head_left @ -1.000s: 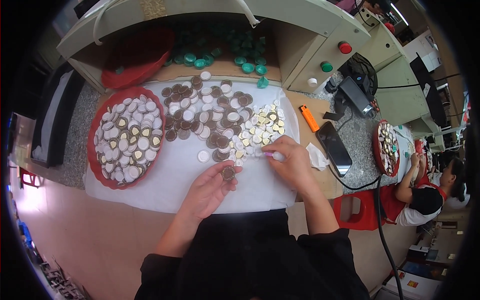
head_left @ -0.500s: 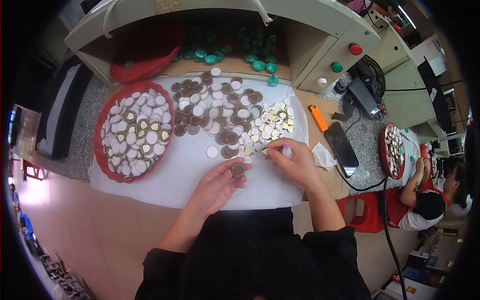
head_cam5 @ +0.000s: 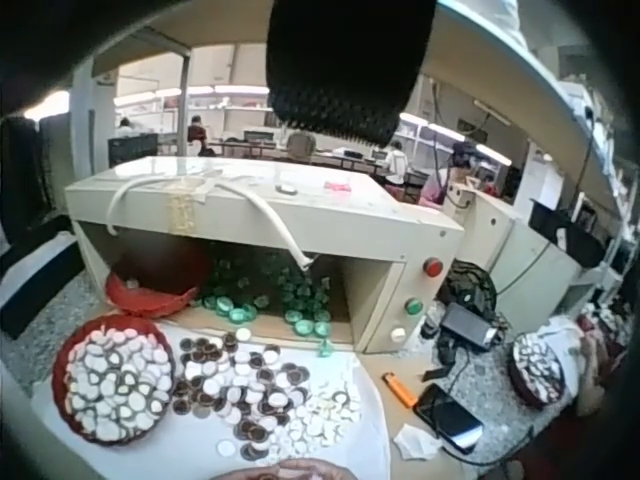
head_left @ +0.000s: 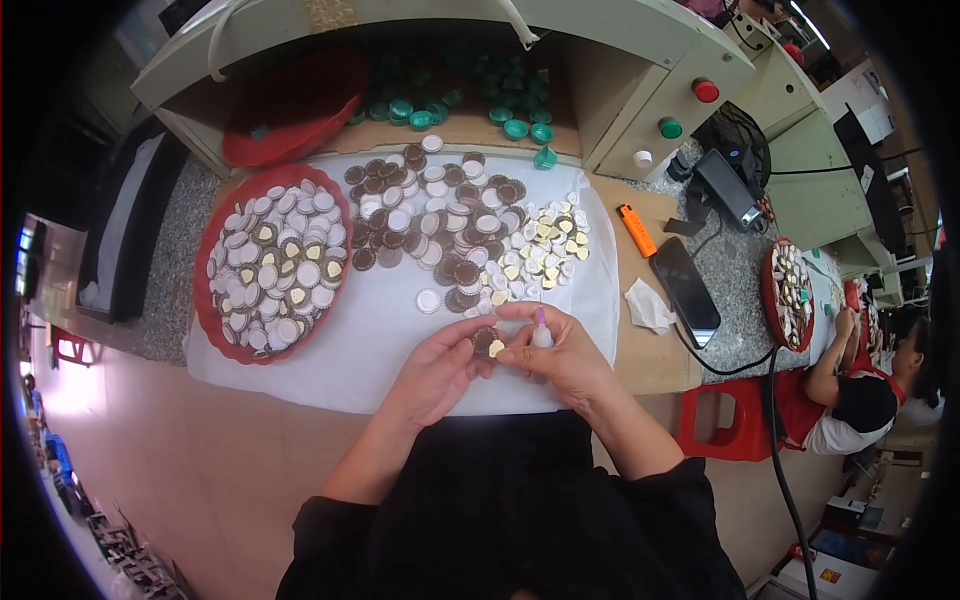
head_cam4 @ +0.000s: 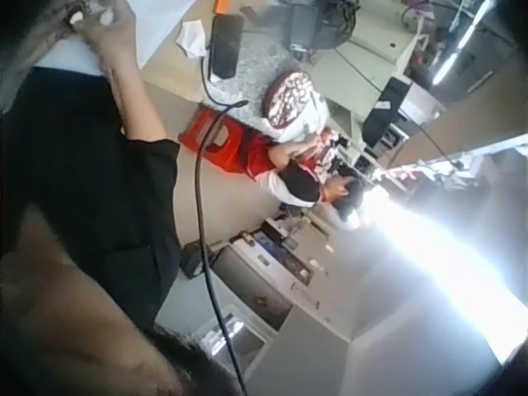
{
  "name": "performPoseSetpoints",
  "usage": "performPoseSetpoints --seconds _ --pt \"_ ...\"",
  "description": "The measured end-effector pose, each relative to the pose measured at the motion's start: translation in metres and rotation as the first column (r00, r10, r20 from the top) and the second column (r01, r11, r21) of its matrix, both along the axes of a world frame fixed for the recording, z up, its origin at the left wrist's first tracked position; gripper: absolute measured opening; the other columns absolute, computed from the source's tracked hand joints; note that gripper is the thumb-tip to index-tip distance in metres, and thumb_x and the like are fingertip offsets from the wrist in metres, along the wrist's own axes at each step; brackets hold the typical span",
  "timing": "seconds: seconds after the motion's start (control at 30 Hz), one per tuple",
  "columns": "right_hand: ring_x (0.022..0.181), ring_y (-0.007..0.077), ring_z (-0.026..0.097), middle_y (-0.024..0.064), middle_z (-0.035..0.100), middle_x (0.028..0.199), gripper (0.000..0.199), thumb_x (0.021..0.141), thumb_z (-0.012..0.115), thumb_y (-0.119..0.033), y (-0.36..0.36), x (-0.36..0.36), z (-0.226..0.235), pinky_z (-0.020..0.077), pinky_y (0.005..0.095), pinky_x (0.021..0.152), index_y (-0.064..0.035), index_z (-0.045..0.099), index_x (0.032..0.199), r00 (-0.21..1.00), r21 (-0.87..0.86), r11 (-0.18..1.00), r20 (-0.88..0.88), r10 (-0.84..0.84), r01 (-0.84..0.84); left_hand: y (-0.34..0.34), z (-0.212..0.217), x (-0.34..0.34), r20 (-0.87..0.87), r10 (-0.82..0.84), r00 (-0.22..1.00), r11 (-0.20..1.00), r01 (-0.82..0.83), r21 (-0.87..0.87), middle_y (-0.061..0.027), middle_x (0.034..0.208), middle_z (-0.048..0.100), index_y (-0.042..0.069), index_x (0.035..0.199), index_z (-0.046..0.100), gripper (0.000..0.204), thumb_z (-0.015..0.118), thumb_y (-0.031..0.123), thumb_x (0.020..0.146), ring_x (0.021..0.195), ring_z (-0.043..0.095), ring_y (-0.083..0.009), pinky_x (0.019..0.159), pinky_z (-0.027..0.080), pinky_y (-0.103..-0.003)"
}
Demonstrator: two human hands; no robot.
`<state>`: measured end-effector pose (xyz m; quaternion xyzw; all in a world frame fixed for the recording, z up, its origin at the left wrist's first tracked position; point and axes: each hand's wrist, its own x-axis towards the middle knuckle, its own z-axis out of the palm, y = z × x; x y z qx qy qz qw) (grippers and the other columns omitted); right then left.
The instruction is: Apply adhesive to small toy parts and assemble them at a factory workbench.
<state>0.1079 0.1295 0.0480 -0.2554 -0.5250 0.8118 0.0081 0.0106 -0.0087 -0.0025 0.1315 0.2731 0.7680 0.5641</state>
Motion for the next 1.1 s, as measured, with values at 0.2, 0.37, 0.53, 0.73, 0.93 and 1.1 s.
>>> performPoseSetpoints --seconds 0.2,0.37,0.53,0.73,0.93,1.1 --pt "0.056 0.0055 0.046 -0.0018 0.051 0.063 0.054 0.063 0.065 0.001 -0.003 -0.005 0.008 0.0319 0.0169 0.049 -0.0044 0.045 0.113 0.998 -0.069 0.997 0.049 -0.031 0.034 -0.001 -0.005 0.001 -0.044 -0.025 0.999 0.999 0.023 -0.042 -0.0064 0.106 0.049 -0.001 0.116 0.042 0.032 0.041 0.01 0.086 0.081 0.042 -0.0103 0.068 0.034 -0.024" --pt "0.057 0.0057 0.045 -0.002 0.049 0.064 0.057 0.063 0.065 0.003 0.001 -0.006 0.005 0.0328 0.0174 0.049 -0.0044 0.043 0.115 0.995 -0.042 0.999 0.097 0.02 -0.016 -0.001 -0.005 0.001 -0.051 -0.032 0.998 0.997 0.028 -0.075 -0.0059 0.105 0.05 -0.001 0.116 0.042 0.032 0.041 0.01 0.086 0.077 0.04 -0.0093 0.066 0.033 -0.022" --pt "0.059 0.0063 0.046 -0.0001 0.048 0.066 0.059 0.062 0.065 0.004 0.001 -0.008 0.005 0.0338 0.0181 0.049 -0.0042 0.043 0.116 0.991 -0.071 0.997 0.133 0.0 0.01 -0.001 -0.006 0.001 -0.06 -0.026 0.998 0.996 0.021 -0.084 -0.0053 0.103 0.05 -0.002 0.115 0.043 0.032 0.041 0.01 0.086 0.076 0.041 -0.0094 0.067 0.034 -0.022" --pt "0.057 0.0072 0.046 0.0 0.048 0.065 0.057 0.062 0.065 0.005 0.0 -0.008 0.008 0.0331 0.0181 0.049 -0.0036 0.045 0.114 0.991 -0.073 0.997 0.132 -0.012 0.022 -0.001 -0.001 0.001 -0.014 -0.021 1.0 0.996 0.019 -0.085 -0.0044 0.097 0.05 -0.005 0.114 0.042 0.033 0.042 0.011 0.086 0.074 0.042 -0.0105 0.067 0.035 -0.024" --pt "0.056 0.0075 0.046 0.0006 0.049 0.063 0.055 0.062 0.064 0.004 0.0 -0.009 0.007 0.0333 0.0182 0.049 -0.0033 0.045 0.113 0.99 -0.089 0.996 0.142 -0.011 0.024 -0.002 0.0 0.001 -0.029 -0.019 0.999 0.995 0.016 -0.095 -0.0038 0.092 0.049 -0.005 0.114 0.042 0.033 0.042 0.012 0.086 0.073 0.043 -0.0112 0.067 0.036 -0.024" --pt "0.055 0.0079 0.047 0.0018 0.05 0.063 0.052 0.063 0.064 0.004 0.005 -0.011 0.001 0.0341 0.0184 0.047 -0.0012 0.045 0.111 0.986 -0.086 0.996 0.169 0.002 0.013 -0.001 -0.003 0.001 -0.082 -0.031 0.996 0.995 0.023 -0.094 -0.0045 0.093 0.049 -0.005 0.114 0.043 0.032 0.04 0.011 0.086 0.074 0.042 -0.0118 0.068 0.036 -0.024"
